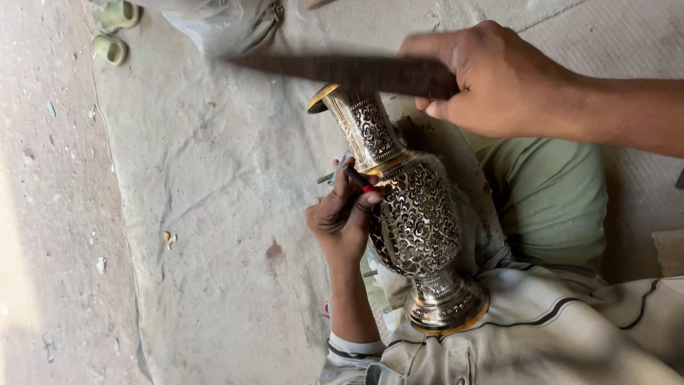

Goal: The person sits on the floor holding an ornate brass vase between their legs, pressing a small punch against its decorated surface and striking it with a wooden mallet to engrave the pattern. They reposition the punch and rotate the vase to work different areas of the design.

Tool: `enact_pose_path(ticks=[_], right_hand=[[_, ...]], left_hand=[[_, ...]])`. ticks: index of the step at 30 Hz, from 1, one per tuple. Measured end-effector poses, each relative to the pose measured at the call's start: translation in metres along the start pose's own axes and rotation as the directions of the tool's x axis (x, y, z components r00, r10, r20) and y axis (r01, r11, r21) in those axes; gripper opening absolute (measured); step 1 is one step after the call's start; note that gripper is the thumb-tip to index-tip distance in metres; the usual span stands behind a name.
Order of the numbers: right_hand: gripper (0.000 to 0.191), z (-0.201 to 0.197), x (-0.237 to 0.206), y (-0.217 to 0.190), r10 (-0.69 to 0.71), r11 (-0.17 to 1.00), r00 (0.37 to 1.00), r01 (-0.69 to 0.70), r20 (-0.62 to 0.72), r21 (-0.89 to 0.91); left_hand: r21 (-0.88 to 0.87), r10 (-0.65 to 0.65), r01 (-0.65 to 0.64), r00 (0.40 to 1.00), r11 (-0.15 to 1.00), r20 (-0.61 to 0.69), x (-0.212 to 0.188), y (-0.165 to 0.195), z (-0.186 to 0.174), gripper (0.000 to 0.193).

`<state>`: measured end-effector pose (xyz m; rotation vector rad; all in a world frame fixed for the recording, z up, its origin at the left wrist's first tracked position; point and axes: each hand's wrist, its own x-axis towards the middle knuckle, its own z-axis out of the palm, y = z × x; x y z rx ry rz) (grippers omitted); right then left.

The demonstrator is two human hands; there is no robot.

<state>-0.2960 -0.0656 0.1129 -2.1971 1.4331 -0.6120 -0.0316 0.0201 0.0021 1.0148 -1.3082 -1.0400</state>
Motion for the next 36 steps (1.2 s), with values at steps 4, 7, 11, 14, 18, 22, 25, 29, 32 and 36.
enact_pose_path(ticks=[4,7,11,14,18,22,25,29,32,36], right_hand=[[0.035,-0.001,0.001,0.0,-0.046,0.957,0.996,0.067,0.079,-0.283],[0.046,-0.001,0.002,-0.001,0.058,0.998,0.998,-0.059,0.025,0.029],[0.035,-0.005,0.002,-0.002,-0.024,0.984,0.999,0.027,0.022,-0.174],[0.04,-0.006,0.001,-0.004,0.046,0.997,0.999,-0.044,0.023,-0.062],[0.035,-0.005,-0.001,-0.002,0.05,0.998,0.998,-0.048,0.027,-0.049],[0.031,-0.002,-0.001,0.004,-0.236,0.917,0.971,0.21,-0.038,-0.338],[0.031,-0.001,-0.001,0.007,0.026,0.993,1.0,-0.027,0.01,0.117],[0.036,-0.001,-0.001,0.008,-0.031,0.977,0.998,0.041,0.049,-0.212],[0.04,-0.001,-0.001,0.007,0.073,0.995,0.993,-0.065,0.097,-0.081],[0.042,0.0,0.0,0.007,0.047,0.988,0.996,-0.035,0.078,-0.153]], left_hand=[[0.034,-0.066,0.066,0.998,0.997,-0.003,0.001,0.0,-0.002,0.056],[0.032,-0.09,0.09,0.996,0.995,-0.002,0.002,0.002,-0.001,0.056],[-0.013,-0.128,0.128,0.991,0.992,-0.024,0.003,0.003,0.0,0.057],[0.026,-0.099,0.099,0.995,0.995,-0.009,0.004,0.003,0.0,0.055],[-0.051,-0.156,0.156,0.988,0.986,-0.007,0.004,0.003,0.0,0.055],[-0.072,-0.168,0.166,0.985,0.983,-0.022,0.004,0.004,0.001,0.054],[-0.073,-0.164,0.163,0.986,0.984,-0.01,0.005,0.004,0.001,0.054],[-0.064,-0.158,0.158,0.987,0.985,0.003,0.005,0.002,-0.001,0.053],[-0.023,-0.087,0.088,0.996,0.996,0.031,0.006,0.0,-0.002,0.054],[-0.022,-0.115,0.116,0.993,0.993,0.022,0.007,-0.002,-0.003,0.054]])
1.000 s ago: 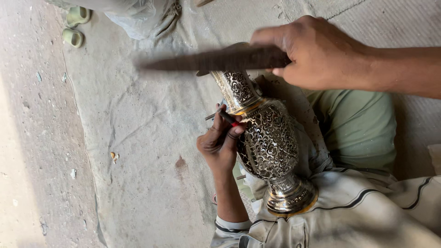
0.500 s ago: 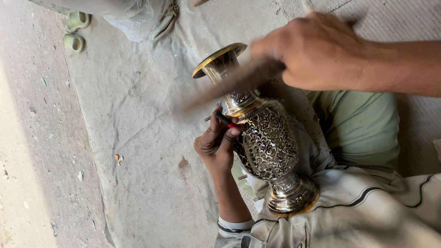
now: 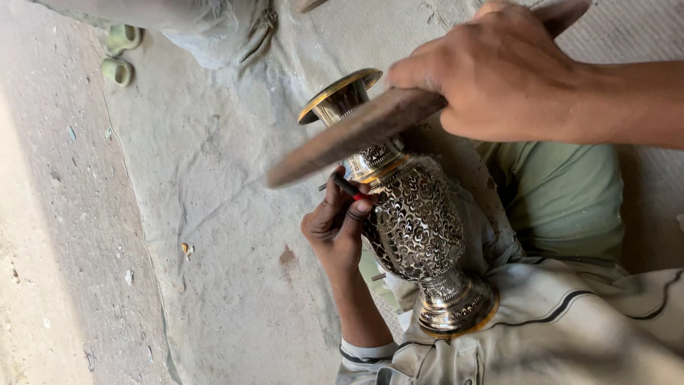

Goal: The person sits on the floor holding an ornate brass vase between their legs, pressing a small punch against its decorated surface and striking it with a wooden mallet to engrave the pattern. They reposition the punch and rotate the vase to work different areas of the design.

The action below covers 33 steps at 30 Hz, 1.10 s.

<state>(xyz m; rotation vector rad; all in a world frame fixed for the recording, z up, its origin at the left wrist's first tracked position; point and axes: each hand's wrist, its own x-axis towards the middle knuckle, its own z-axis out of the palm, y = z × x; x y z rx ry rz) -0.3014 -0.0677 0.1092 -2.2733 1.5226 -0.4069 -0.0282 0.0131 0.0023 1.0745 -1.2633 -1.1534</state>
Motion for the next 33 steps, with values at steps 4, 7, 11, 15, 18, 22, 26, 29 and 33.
enact_pose_path(ticks=[4,7,11,15,18,22,26,29,33], right_hand=[[0.056,0.001,0.0,0.001,0.004,0.999,0.999,-0.003,0.032,-0.037],[0.035,0.002,-0.001,0.001,-0.134,0.988,0.979,0.144,-0.15,0.058],[0.044,0.005,-0.001,0.0,0.029,0.998,0.999,-0.031,0.022,0.055],[0.04,0.006,-0.004,0.0,0.062,0.989,0.998,-0.063,0.008,0.133],[0.041,0.006,-0.006,0.0,-0.155,0.988,0.971,0.15,-0.18,-0.038],[0.039,0.007,-0.008,0.001,0.166,0.948,0.984,-0.178,0.067,0.263],[0.04,0.008,-0.01,0.0,-0.139,0.99,0.978,0.136,-0.157,-0.03],[0.046,0.007,-0.011,-0.001,-0.013,0.995,0.998,0.019,-0.06,0.101],[0.045,0.003,-0.013,-0.003,-0.054,0.998,0.992,0.058,-0.11,0.029]], left_hand=[[0.0,0.007,-0.007,1.0,1.0,0.016,0.0,0.0,0.0,0.052],[-0.035,0.023,-0.022,0.999,0.999,0.026,0.0,-0.001,-0.001,0.052],[0.001,-0.032,0.032,0.999,0.999,0.011,-0.002,-0.001,-0.003,0.051],[-0.04,0.001,0.0,1.0,0.999,0.024,-0.001,-0.004,-0.003,0.052],[-0.027,-0.004,0.005,1.0,1.0,0.023,-0.001,-0.004,-0.004,0.052],[-0.062,-0.008,0.01,1.0,0.998,0.03,-0.002,-0.005,-0.005,0.052],[-0.076,-0.05,0.052,0.998,0.996,0.026,-0.002,-0.004,-0.005,0.049],[-0.098,-0.033,0.036,0.999,0.995,0.024,-0.002,-0.004,-0.005,0.051],[-0.063,0.002,0.002,0.998,0.998,0.061,-0.001,-0.005,-0.008,0.05]])
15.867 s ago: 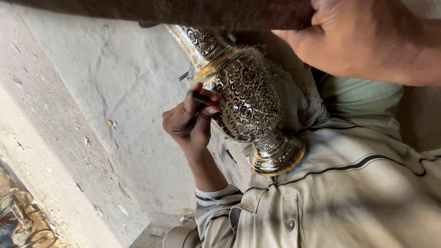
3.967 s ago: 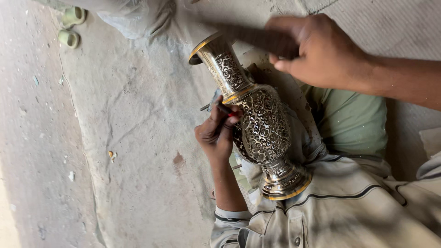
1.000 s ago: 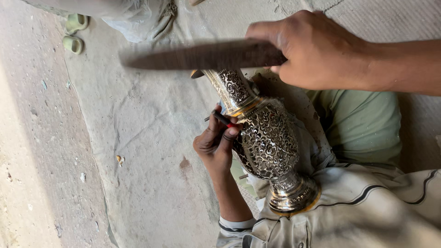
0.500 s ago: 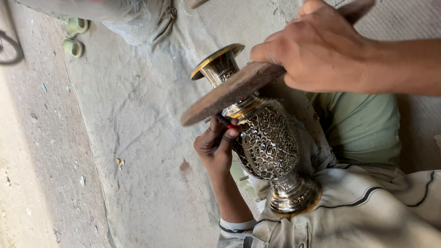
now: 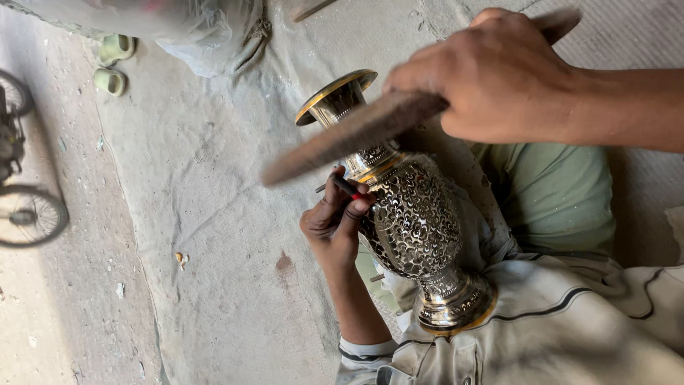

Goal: The person sits on the floor holding an ornate brass vase between their legs, pressing a small punch against its decorated surface and striking it with a wooden mallet to engrave the pattern. They reposition the punch and rotate the vase to work different areas of the design.

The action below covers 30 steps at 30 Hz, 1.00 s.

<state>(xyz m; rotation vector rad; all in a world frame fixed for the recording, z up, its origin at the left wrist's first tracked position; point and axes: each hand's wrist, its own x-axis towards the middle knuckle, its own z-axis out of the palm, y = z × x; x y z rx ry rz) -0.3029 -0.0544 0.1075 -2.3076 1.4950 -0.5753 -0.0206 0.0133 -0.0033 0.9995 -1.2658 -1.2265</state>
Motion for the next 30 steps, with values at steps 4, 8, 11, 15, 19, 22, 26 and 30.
enact_pose_path(ticks=[4,8,11,15,19,22,26,30], right_hand=[[0.047,-0.001,-0.005,-0.006,0.033,0.998,0.998,-0.03,0.052,-0.06],[0.05,0.0,-0.023,-0.01,-0.005,0.983,1.0,0.007,0.009,-0.183],[0.044,0.006,-0.045,-0.005,0.026,0.955,1.0,-0.024,0.0,-0.297],[0.034,0.029,-0.082,0.013,0.176,0.966,0.982,-0.186,-0.071,-0.177],[0.046,0.087,-0.126,0.012,0.32,0.947,0.947,-0.32,0.003,-0.007],[0.05,0.122,-0.154,0.002,0.334,0.93,0.929,-0.297,-0.16,0.219],[0.048,0.134,-0.159,-0.006,0.428,0.904,0.89,-0.416,-0.156,0.102],[0.044,0.116,-0.147,-0.011,0.371,0.927,0.904,-0.376,-0.213,0.021]], left_hand=[[-0.043,0.028,-0.028,1.0,0.999,0.01,-0.002,-0.006,-0.003,0.047],[-0.049,0.026,-0.025,0.999,0.998,0.019,-0.003,-0.009,-0.002,0.051],[0.029,0.111,-0.115,0.989,0.993,0.1,-0.001,-0.002,-0.002,0.035],[0.07,0.059,-0.088,0.938,0.994,0.342,0.027,0.01,-0.011,0.052],[-0.008,0.077,-0.093,0.767,0.996,0.637,0.053,0.018,-0.022,0.052],[-0.032,0.124,-0.15,0.655,0.988,0.745,0.067,0.021,-0.024,0.05],[-0.096,0.167,-0.15,0.582,0.984,0.796,0.076,0.022,-0.023,0.05],[-0.053,0.205,-0.28,0.546,0.959,0.812,0.075,0.023,-0.025,0.051]])
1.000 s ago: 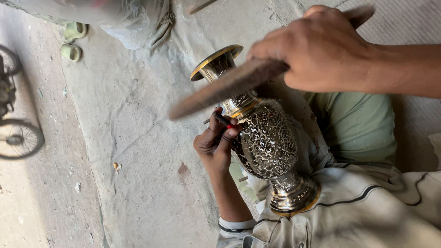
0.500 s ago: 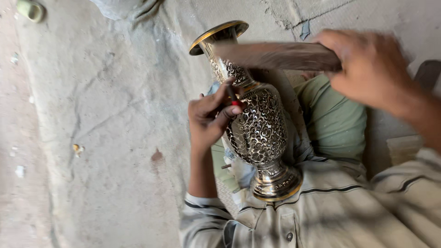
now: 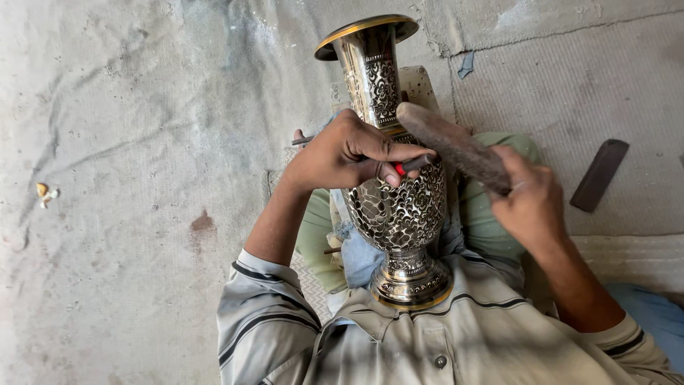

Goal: The person sits on the floor holding an ornate brass vase between their legs, pressing a small punch against its decorated surface and striking it with a wooden mallet to engrave the pattern. They reposition the punch and rotate the vase to work different areas of the design.

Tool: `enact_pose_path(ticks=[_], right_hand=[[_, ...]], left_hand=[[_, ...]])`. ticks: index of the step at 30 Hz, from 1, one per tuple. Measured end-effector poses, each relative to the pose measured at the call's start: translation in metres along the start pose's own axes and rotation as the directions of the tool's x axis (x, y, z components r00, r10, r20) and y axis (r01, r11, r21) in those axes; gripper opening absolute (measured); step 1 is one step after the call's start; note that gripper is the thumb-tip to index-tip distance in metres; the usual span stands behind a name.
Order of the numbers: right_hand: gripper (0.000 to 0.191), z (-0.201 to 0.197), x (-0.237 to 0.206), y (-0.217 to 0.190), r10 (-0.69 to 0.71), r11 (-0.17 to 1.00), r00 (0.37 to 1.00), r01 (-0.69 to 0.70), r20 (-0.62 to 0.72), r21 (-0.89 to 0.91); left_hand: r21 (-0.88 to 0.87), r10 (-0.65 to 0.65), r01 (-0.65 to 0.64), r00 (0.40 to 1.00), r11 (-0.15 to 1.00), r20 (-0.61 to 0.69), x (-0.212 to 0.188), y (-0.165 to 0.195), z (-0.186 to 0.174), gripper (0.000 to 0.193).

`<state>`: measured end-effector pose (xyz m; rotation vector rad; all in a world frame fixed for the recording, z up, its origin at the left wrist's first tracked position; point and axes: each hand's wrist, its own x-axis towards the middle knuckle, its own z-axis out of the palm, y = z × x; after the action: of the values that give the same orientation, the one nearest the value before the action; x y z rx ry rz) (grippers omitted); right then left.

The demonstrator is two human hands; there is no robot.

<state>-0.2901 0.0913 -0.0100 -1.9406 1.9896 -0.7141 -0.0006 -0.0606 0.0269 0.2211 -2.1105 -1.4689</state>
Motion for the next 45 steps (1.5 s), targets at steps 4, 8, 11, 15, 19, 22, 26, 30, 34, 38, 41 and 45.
enact_pose_path(ticks=[4,8,11,15,19,22,26,30,34,38,41,45], right_hand=[[0.042,-0.022,0.005,-0.006,0.03,0.934,0.994,0.009,-0.105,0.358],[0.026,-0.031,0.004,-0.01,-0.064,0.962,0.992,0.091,-0.112,0.256],[0.025,-0.035,0.005,-0.013,-0.022,0.92,0.992,0.067,-0.121,0.386],[0.026,-0.038,0.007,-0.021,-0.057,0.98,0.989,0.081,-0.134,0.181],[0.026,-0.038,0.008,-0.031,-0.082,0.985,0.981,0.107,-0.175,0.136],[0.025,-0.035,0.008,-0.034,0.042,0.934,0.982,0.027,-0.183,0.357],[0.027,-0.032,0.008,-0.032,-0.235,0.949,0.954,0.185,-0.183,-0.257],[0.024,-0.031,0.006,-0.032,-0.003,0.949,0.973,0.075,-0.229,0.307],[0.028,-0.028,0.006,-0.037,0.026,0.932,0.968,0.067,-0.25,0.356],[0.027,-0.027,0.009,-0.04,-0.293,0.935,0.924,0.223,-0.246,-0.275],[0.028,-0.024,0.009,-0.043,0.224,0.748,0.952,-0.03,-0.21,0.663],[0.023,-0.024,0.011,-0.042,-0.17,0.985,0.935,0.166,-0.312,-0.038]], left_hand=[[0.027,0.038,-0.037,0.998,0.999,-0.044,-0.005,0.001,0.002,0.047],[0.045,0.041,-0.038,0.997,0.998,-0.067,-0.007,-0.002,0.002,0.049],[0.011,0.05,-0.05,0.998,0.999,-0.036,-0.007,-0.005,0.0,0.054],[0.037,0.126,-0.125,0.992,0.991,-0.027,-0.004,-0.009,-0.002,0.044],[0.031,0.114,-0.114,0.993,0.993,-0.004,-0.004,-0.009,-0.005,0.046],[0.016,0.05,-0.05,0.999,0.999,0.018,-0.005,-0.009,-0.007,0.054],[0.055,0.11,-0.11,0.994,0.992,0.001,-0.002,-0.011,-0.007,0.049],[0.042,0.019,-0.021,0.999,0.999,0.047,0.0,-0.012,-0.01,0.041],[0.05,0.053,-0.057,0.996,0.997,0.075,0.001,-0.012,-0.013,0.045],[0.029,0.148,-0.15,0.986,0.988,0.079,0.004,-0.014,-0.015,0.046],[0.016,0.016,-0.018,0.991,1.0,0.132,0.004,-0.014,-0.017,0.05],[-0.055,0.075,-0.069,0.99,0.996,0.121,0.005,-0.013,-0.019,0.055]])
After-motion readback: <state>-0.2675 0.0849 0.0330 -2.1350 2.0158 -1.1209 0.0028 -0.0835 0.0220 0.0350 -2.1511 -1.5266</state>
